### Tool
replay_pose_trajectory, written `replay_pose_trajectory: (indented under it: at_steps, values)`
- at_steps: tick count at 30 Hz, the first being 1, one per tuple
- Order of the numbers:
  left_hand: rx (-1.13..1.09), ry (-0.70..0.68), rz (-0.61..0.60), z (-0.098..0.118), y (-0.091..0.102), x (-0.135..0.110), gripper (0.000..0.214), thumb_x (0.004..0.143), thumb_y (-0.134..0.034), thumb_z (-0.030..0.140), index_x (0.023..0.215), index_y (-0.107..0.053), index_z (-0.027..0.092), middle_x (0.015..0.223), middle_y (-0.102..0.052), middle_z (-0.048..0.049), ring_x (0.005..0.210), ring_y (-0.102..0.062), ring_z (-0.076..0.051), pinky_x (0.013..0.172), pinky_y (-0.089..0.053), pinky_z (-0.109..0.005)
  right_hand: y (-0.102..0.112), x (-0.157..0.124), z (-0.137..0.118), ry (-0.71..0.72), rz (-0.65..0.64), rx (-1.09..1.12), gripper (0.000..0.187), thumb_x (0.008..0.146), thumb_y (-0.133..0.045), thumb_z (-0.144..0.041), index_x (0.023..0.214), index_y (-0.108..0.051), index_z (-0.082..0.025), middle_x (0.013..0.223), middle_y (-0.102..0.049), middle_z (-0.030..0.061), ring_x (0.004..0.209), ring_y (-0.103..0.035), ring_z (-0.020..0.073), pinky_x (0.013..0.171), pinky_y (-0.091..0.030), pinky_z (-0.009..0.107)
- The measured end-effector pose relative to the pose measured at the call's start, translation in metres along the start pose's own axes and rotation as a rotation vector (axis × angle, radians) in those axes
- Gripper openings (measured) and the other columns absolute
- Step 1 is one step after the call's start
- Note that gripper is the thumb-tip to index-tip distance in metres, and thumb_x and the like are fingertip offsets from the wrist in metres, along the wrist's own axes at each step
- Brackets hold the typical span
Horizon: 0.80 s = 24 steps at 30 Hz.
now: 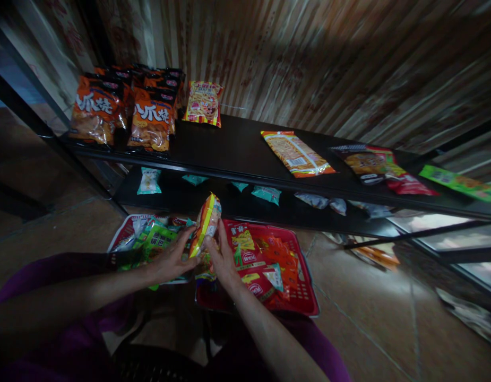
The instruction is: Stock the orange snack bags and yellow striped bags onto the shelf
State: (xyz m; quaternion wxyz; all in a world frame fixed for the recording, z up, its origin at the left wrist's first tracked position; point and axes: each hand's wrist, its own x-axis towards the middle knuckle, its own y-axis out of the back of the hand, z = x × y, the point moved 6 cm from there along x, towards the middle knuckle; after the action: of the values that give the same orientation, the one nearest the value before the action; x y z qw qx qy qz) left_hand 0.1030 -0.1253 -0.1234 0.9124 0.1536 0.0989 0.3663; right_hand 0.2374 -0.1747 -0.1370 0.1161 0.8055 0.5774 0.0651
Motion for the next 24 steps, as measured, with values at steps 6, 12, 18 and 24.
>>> replay_pose_trajectory:
  at_steps: [6,12,18,24]
  values:
    - [0.099,-0.045,-0.106,0.003,-0.008,-0.011,0.083,0.079,-0.058,0.049,0.146,-0.019,0.020,0.153,-0.014,-0.0170,0.140,-0.019,-0.032,0.111,-0.027,-0.050,-0.004,0.000,-0.013,-0.121,-0.029,0.150,0.071,0.086,-0.051,-0.048,0.146,-0.018,-0.027,0.148,-0.037,0.0059,0.135,-0.036,0.0212,0.111,-0.034,0.044]
    - [0.272,-0.118,-0.111,0.013,-0.008,-0.014,0.064,0.086,-0.048,0.044,0.143,-0.030,0.023,0.152,-0.015,-0.0128,0.139,-0.023,-0.032,0.110,-0.031,-0.047,-0.008,0.000,-0.021,-0.148,-0.024,0.404,0.072,0.082,-0.059,-0.043,0.142,-0.023,-0.028,0.130,-0.056,0.0078,0.114,-0.057,0.0222,0.101,-0.045,0.043]
    - [0.384,-0.120,-0.085,0.015,-0.009,-0.014,0.063,0.085,-0.050,0.031,0.144,-0.029,0.029,0.153,-0.015,-0.0105,0.133,-0.032,-0.037,0.103,-0.038,-0.053,-0.009,-0.001,-0.012,-0.222,-0.011,0.487,0.062,0.081,-0.062,-0.041,0.135,-0.036,-0.026,0.123,-0.062,0.0070,0.112,-0.059,0.0229,0.096,-0.049,0.042]
    - [0.427,-0.178,-0.089,0.015,-0.009,-0.014,0.065,0.086,-0.047,0.028,0.146,-0.022,0.027,0.153,-0.019,-0.0119,0.133,-0.034,-0.034,0.104,-0.037,-0.051,-0.010,-0.001,-0.011,-0.357,-0.003,0.669,0.052,0.078,-0.064,-0.039,0.125,-0.046,-0.028,0.117,-0.066,0.0039,0.106,-0.064,0.0225,0.087,-0.054,0.038]
